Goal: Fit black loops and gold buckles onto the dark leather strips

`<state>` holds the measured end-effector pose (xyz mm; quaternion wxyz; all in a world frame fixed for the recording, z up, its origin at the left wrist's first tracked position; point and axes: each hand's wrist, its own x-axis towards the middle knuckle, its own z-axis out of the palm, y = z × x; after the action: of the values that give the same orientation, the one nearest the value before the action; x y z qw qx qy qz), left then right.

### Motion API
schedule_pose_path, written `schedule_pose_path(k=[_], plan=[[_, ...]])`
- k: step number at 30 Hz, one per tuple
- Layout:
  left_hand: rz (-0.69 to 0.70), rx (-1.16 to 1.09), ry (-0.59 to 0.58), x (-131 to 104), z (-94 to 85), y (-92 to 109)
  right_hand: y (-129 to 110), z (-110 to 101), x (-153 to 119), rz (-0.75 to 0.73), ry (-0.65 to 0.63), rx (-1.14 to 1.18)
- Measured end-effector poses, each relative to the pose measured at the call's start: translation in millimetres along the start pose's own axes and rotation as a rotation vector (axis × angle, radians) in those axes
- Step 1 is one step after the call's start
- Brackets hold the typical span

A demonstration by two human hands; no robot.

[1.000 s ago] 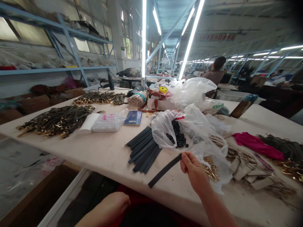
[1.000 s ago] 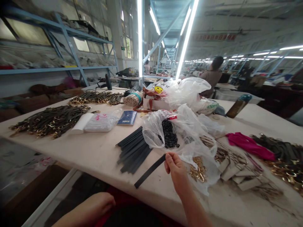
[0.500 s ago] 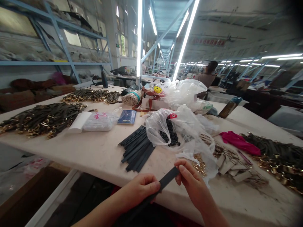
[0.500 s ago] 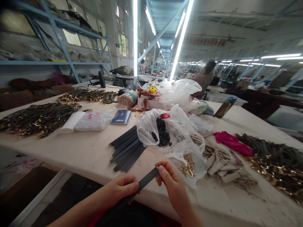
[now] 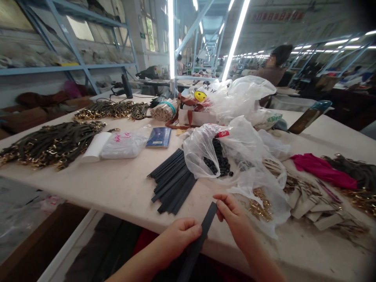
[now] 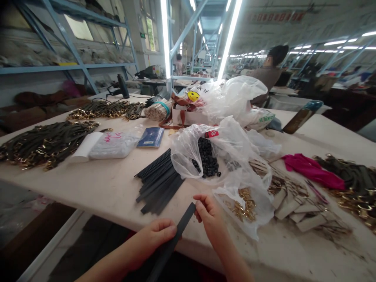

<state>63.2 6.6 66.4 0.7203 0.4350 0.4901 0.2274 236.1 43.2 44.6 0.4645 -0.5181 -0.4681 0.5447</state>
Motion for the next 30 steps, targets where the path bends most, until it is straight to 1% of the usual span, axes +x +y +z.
schedule_pose_path(k=[4,6,9,11,13,15,17,19,21,22,23,25,27,30], plan=[[-0.038,-0.040,-0.007,11.9,-5.1,1.8,13.1,1.5,13.9,0.027,0.008,0.009],[-0.054,-0.043,-0.042,16.2,-7.4,2.5,18.2,-1.0,19.5,0.020,0.043,-0.010],[-0.108,-0.049,-0.118,20.1,-14.5,1.5,22.9,-11.3,27.7,-0.022,0.188,-0.051],[-0.126,-0.042,-0.130,22.0,-22.5,-0.9,25.1,-21.5,32.9,-0.059,0.313,-0.072],[-0.105,-0.015,-0.104,23.9,-31.2,-3.8,27.3,-31.9,36.9,-0.089,0.424,-0.087],[-0.076,-0.005,-0.073,25.6,-38.3,-6.0,29.8,-40.2,38.8,-0.093,0.495,-0.112],[-0.070,-0.036,-0.035,26.7,-42.4,-6.6,32.4,-45.9,38.1,-0.075,0.521,-0.145],[-0.057,-0.085,0.031,27.5,-44.8,-5.5,34.8,-50.0,34.5,-0.050,0.513,-0.201],[-0.019,-0.143,0.125,28.7,-47.3,-2.9,37.3,-52.7,28.0,-0.024,0.465,-0.252],[0.007,-0.183,0.178,29.6,-48.9,-1.3,38.8,-53.4,23.6,0.002,0.414,-0.263],[0.037,-0.229,0.230,30.8,-50.6,0.5,40.7,-53.1,18.3,0.041,0.346,-0.256],[0.090,-0.322,0.317,34.3,-53.1,4.3,45.8,-49.3,5.3,0.148,0.160,-0.186],[0.127,-0.365,0.341,38.5,-52.5,8.3,51.8,-40.9,-9.8,0.267,-0.050,-0.097],[0.152,-0.323,0.287,43.9,-44.2,13.5,57.3,-23.5,-30.7,0.401,-0.341,-0.039]])
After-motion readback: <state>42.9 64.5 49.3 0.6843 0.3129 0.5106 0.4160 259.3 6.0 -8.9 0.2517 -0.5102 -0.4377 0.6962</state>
